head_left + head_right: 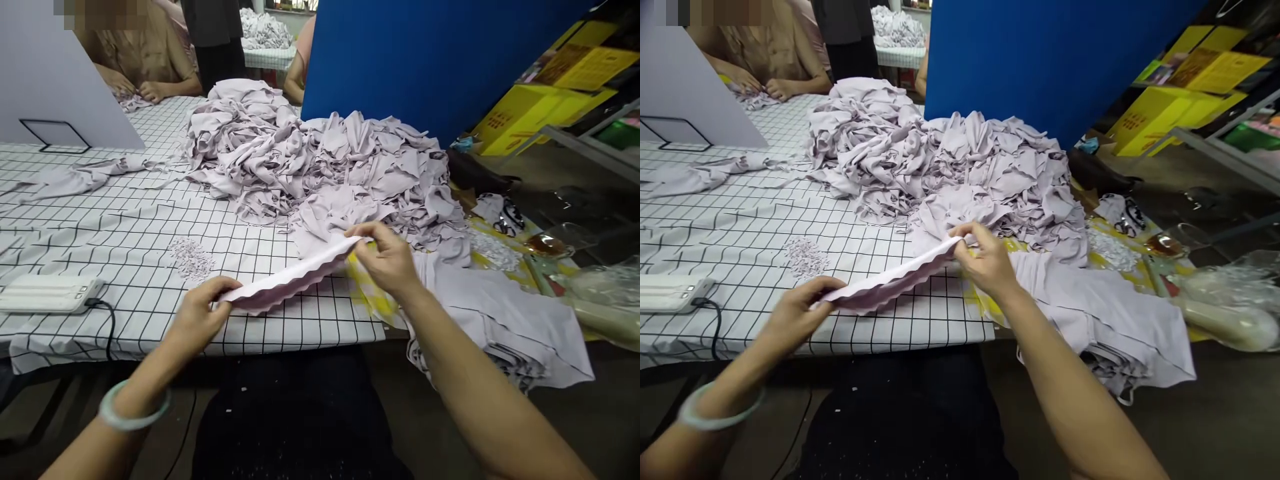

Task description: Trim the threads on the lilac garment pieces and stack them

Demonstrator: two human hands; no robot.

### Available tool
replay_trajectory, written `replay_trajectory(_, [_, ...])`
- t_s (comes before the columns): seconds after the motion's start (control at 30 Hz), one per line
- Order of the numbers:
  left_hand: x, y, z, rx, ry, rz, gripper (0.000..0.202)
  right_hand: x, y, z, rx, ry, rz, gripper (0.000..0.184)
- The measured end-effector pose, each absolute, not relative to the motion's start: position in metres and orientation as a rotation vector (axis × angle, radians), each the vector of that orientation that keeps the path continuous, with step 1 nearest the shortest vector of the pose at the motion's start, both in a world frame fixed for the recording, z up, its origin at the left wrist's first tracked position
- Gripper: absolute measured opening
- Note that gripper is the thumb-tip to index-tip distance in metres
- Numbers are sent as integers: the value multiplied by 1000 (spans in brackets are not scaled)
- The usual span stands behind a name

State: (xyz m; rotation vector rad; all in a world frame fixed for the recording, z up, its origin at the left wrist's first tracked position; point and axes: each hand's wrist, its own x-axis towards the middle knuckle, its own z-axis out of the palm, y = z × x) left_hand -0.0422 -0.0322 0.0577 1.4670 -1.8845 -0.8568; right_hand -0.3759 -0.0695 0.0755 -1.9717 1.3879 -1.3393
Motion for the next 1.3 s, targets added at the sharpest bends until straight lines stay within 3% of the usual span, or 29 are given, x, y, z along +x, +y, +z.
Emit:
replay_trajectory(0.13, [-21,-22,147,1436,-1517,-1160,17,-382,-30,149,-1534,1229,-1527,5])
replay_trajectory(0.23, [-22,-36,167,1453,-1370,-1312,25,-385,-27,165,-1332,1265,-1391,14])
replay_trajectory(0.4, [-39,-89,97,1587,-1530,-1389,42,-398,-60,80,-1278,1609,-924,21])
replay_trajectory(0.57, [-63,-79,27,1506,-1961,-533,35,-412,-47,0,-1512,1828,-1034,24])
replay_trajectory(0.67, [-86,-58,12,1258,-2250,-434,31,-400,-36,1,-1705,1755,-1013,22])
replay_trajectory(0.77, [-102,-54,7,1188,-2508,-330,41,-377,-37,14,-2053,1678,-875,21])
replay_trajectory(0.87, [-97,-64,7,1261,-2559,-233,19,-362,-35,20,-2343,1520,-553,28])
replay_trajectory(0.93, [-89,-66,10,1329,-2426,-136,11,-357,-28,21,-2423,1454,-443,15])
replay_trajectory(1.0, [-88,-57,15,1276,-2240,-66,10,-355,-19,23,-2373,1445,-573,5])
replay_trajectory(1.17, [-133,-3,31,708,-2120,-536,29,-335,2,48,-2179,1339,-1203,16])
replay_trajectory(1.3, [-157,6,48,787,-1898,-743,20,-324,15,77,-2299,1387,-1374,22])
